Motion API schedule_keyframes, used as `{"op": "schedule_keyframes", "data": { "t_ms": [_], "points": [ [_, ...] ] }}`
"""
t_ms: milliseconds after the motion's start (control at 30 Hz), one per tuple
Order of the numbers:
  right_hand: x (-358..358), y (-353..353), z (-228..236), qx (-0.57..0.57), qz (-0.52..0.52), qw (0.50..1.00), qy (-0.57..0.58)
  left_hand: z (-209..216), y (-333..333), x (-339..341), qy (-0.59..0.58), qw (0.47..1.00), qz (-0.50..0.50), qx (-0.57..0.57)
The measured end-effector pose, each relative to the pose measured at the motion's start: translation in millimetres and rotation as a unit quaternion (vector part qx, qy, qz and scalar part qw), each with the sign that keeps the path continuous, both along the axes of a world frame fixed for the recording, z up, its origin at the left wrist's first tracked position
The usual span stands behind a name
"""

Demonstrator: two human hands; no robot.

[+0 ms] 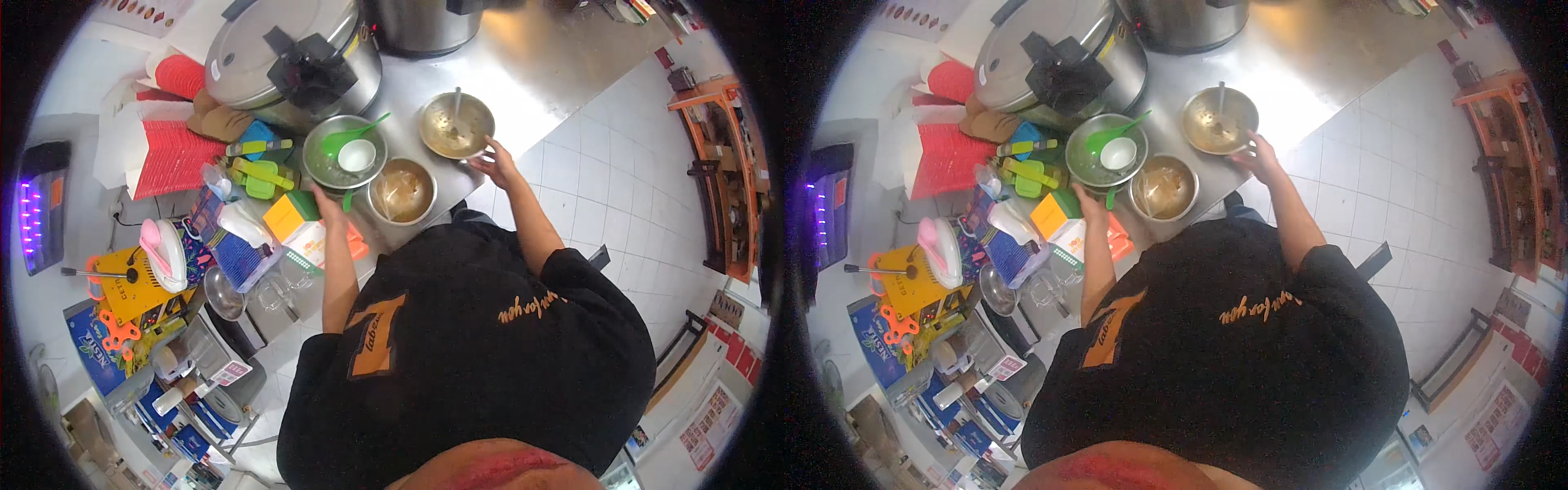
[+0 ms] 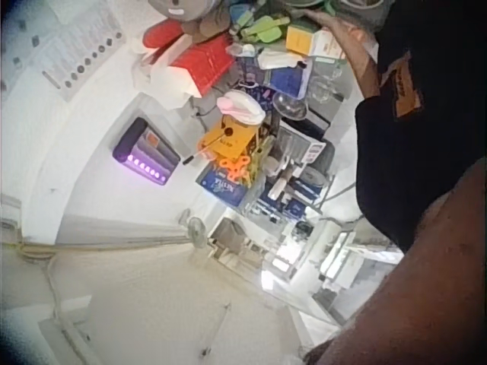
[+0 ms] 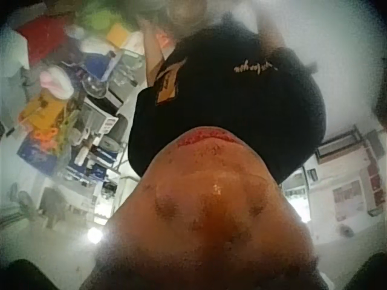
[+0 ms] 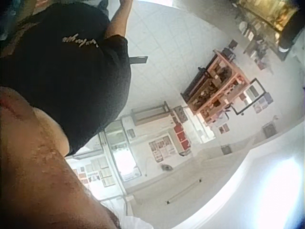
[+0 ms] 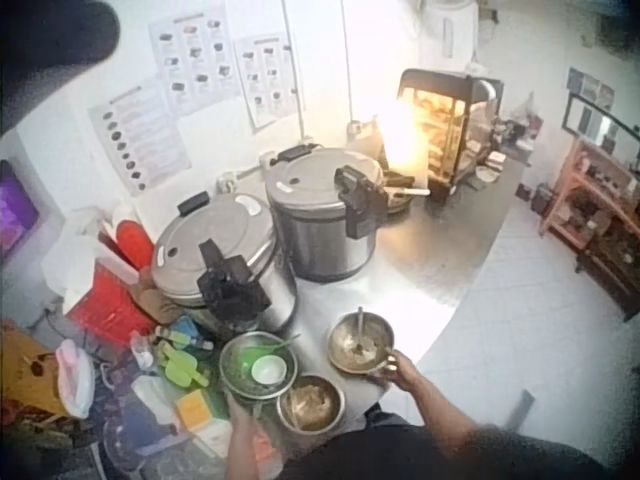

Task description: The person prepares drinks by pouring liquid from a container into a dispenser, checking a phone, handling ingredients in bowls, and organizing plastic cups.

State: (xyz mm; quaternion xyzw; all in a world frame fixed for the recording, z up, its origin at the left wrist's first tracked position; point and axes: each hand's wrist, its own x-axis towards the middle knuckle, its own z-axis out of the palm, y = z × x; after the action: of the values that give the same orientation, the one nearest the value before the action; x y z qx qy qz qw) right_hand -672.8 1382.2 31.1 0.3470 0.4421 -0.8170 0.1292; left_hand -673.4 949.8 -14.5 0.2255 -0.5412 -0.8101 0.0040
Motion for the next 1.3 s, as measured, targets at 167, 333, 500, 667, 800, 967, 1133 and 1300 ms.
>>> {"op": "schedule_keyframes", "data": {
  "t_ms": [167, 333, 500, 667, 800, 967, 1133, 1300],
  "points": [
    [-42.2, -7.0, -26.2, -0.007, 0.163, 0.985, 0.059, 6.4, -9.2, -36.6, -0.033, 0.998, -0.026, 0.052],
    [-5.3, -59.5, -22.2, 0.086, 0.542, 0.836, 0.019, 5.7, -5.4, -4.3, -0.113, 0.992, 0.052, 0.035],
    [-9.3, -63.7, -39.6, 0.013, 0.433, 0.891, 0.136, 27.8, 20.9, 4.7, -0.18, 0.983, 0.023, -0.032],
    [-25.3, -61.6, -33.6, -0.019, 0.479, 0.864, 0.151, 14.8, 32.2, 19.2, -0.178, 0.972, 0.141, 0.063],
    [-34.4, -46.9, -61.4, 0.1, 0.512, 0.835, 0.174, -4.5, 26.0, 22.6, -0.162, 0.963, 0.17, 0.135],
    [-15.4, -6.2, -52.7, 0.081, 0.384, 0.914, 0.097, -31.9, 32.0, 41.7, -0.131, 0.978, 0.122, 0.108],
    [-19.6, 11.5, -24.5, 0.015, 0.35, 0.934, 0.067, -25.4, 61.7, 85.9, -0.115, 0.977, 0.131, 0.12],
    [-39.8, -22.1, -33.0, -0.055, 0.302, 0.948, 0.084, -20.5, 83.5, 119.1, -0.098, 0.97, 0.157, 0.161]
  ]
}}
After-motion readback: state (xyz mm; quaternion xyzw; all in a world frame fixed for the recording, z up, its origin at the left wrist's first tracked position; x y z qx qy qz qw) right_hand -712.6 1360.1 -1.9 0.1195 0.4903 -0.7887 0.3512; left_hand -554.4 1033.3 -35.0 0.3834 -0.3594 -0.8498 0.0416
